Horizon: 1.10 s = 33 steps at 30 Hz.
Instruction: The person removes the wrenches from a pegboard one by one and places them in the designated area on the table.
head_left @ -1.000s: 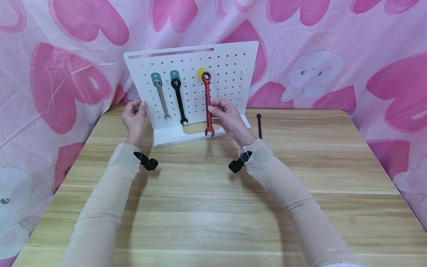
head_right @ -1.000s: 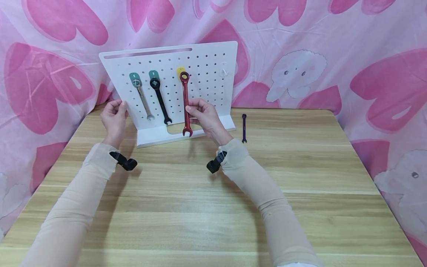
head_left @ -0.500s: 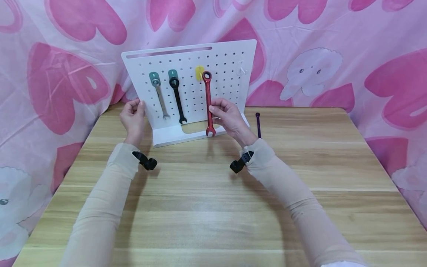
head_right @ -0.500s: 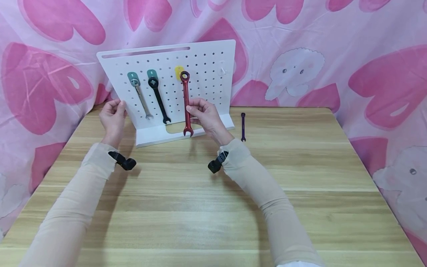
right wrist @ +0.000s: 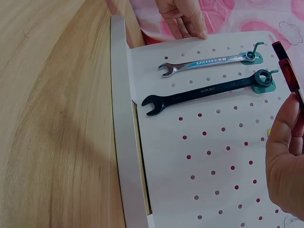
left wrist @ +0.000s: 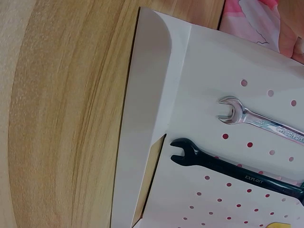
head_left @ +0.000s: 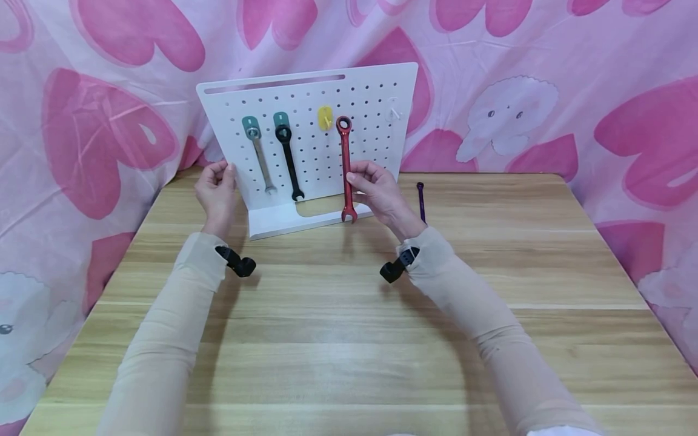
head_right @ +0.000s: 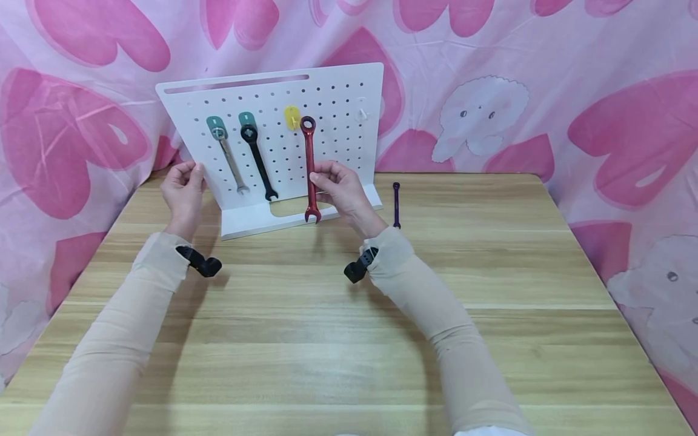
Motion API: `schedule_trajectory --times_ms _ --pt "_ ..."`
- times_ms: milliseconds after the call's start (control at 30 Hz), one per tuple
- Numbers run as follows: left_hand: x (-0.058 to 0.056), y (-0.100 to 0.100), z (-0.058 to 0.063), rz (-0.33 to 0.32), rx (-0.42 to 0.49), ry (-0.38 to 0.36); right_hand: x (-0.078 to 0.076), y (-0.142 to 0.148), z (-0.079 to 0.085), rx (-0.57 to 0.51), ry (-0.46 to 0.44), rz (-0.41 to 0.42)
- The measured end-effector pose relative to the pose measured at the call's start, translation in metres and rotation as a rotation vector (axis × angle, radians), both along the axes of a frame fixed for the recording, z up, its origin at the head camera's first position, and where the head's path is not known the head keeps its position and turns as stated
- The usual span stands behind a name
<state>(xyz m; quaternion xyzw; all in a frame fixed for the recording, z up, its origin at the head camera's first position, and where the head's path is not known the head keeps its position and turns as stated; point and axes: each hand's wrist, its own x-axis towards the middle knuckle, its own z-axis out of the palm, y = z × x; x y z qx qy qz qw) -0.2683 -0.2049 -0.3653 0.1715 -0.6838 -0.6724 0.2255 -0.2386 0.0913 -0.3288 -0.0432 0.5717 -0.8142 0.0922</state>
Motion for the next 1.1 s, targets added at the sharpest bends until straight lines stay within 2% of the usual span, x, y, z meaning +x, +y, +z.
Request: schedule_trajectory --times_ms 667,1100 --pt "0.001 0.001 0.000 -0.014 0.015 -0.028 0.004 0.022 -0.013 -0.034 -0.005 0.016" --pt "0.000 0.001 0.000 0.000 0.020 -0.023 0.011 0.045 -0.021 0.001 -0.034 -0.040"
